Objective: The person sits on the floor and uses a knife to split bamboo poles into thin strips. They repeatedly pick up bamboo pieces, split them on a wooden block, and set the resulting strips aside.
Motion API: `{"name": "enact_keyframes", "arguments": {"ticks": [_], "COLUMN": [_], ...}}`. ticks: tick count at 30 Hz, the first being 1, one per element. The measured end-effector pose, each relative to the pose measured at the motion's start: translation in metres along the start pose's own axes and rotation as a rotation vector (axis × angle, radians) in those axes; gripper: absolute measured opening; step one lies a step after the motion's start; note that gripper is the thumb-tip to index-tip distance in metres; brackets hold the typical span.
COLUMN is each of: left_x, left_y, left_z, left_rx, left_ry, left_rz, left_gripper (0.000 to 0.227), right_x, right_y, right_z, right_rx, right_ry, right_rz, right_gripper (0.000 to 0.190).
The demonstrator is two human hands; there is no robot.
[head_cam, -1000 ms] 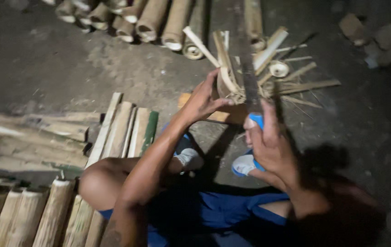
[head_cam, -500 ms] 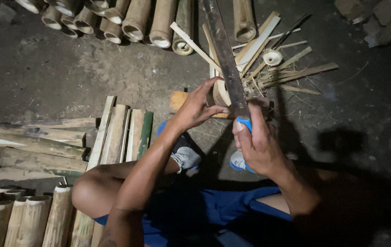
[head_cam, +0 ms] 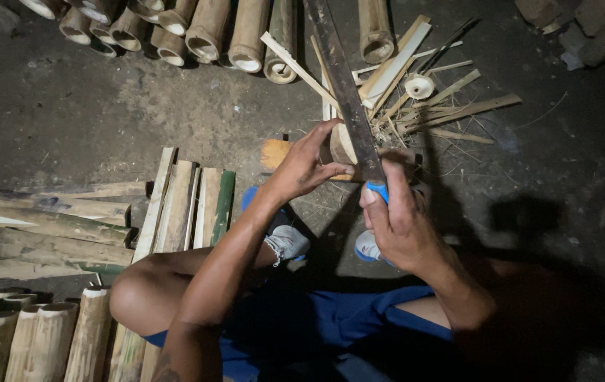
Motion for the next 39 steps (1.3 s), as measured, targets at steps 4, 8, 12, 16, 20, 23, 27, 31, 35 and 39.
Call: {"name": "enact_keyframes", "arguments": {"ticks": [4, 8, 12, 16, 20, 23, 27, 31, 35, 39], "left_x": [-0.003, -0.001, 0.004, 0.011, 0.009, 0.01, 0.016, 0.019, 0.026, 0.024], "left_y": [0.012, 0.023, 0.023, 0.021, 0.028, 0.025, 0.023, 0.03, 0.012, 0.005], "left_z": [-0.002, -0.003, -0.01, -0.009, -0.008, -0.011, -0.001, -0.006, -0.016, 0.002], "left_rx": [0.04, 0.014, -0.026, -0.004, 0.057, 0.041, -0.085, 0.084, -0.052, -0.201], "left_ry": [0.031, 0.084, 0.136, 0.149, 0.185, 0.178, 0.155, 0.178, 0.149, 0.147], "left_rz": [0.004, 0.037, -0.042, -0.02, -0.039, -0.026, -0.062, -0.083, -0.114, -0.118], "left_gripper": [0.086, 0.078, 0.082, 0.079, 0.078, 0.072, 0.072, 0.072, 0.076, 0.088], "right_x": [-0.007, -0.02, -0.019, -0.022, -0.021, -0.024, -0.024, -0.033, -0.048, -0.048], "right_y": [-0.012, -0.032, -0.037, -0.032, -0.03, -0.024, -0.007, 0.0, 0.009, 0.018], "right_z": [-0.004, -0.013, -0.03, -0.031, -0.037, -0.04, -0.029, -0.035, -0.047, -0.051], "right_rx": [-0.155, -0.255, 0.021, 0.156, -0.011, -0.13, -0.075, -0.1, -0.109, -0.051], "right_ry": [0.055, 0.085, -0.047, -0.11, -0.071, 0.027, -0.019, -0.023, -0.018, -0.147], "right_rz": [0.161, 0.262, 0.495, 0.613, 0.598, 0.655, 0.699, 0.725, 0.717, 0.687], "right_gripper": [0.031, 0.037, 0.023, 0.026, 0.036, 0.03, 0.033, 0.029, 0.029, 0.029]}}
Point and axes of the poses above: each hand's wrist, its own z-axis away from the middle knuckle, its own x-axis out of the palm, y = z × x, the point moved 2 cm from there along -z, towards the middle knuckle, and after that the axes turned 15 degrees about y, right-handed, at the moved point
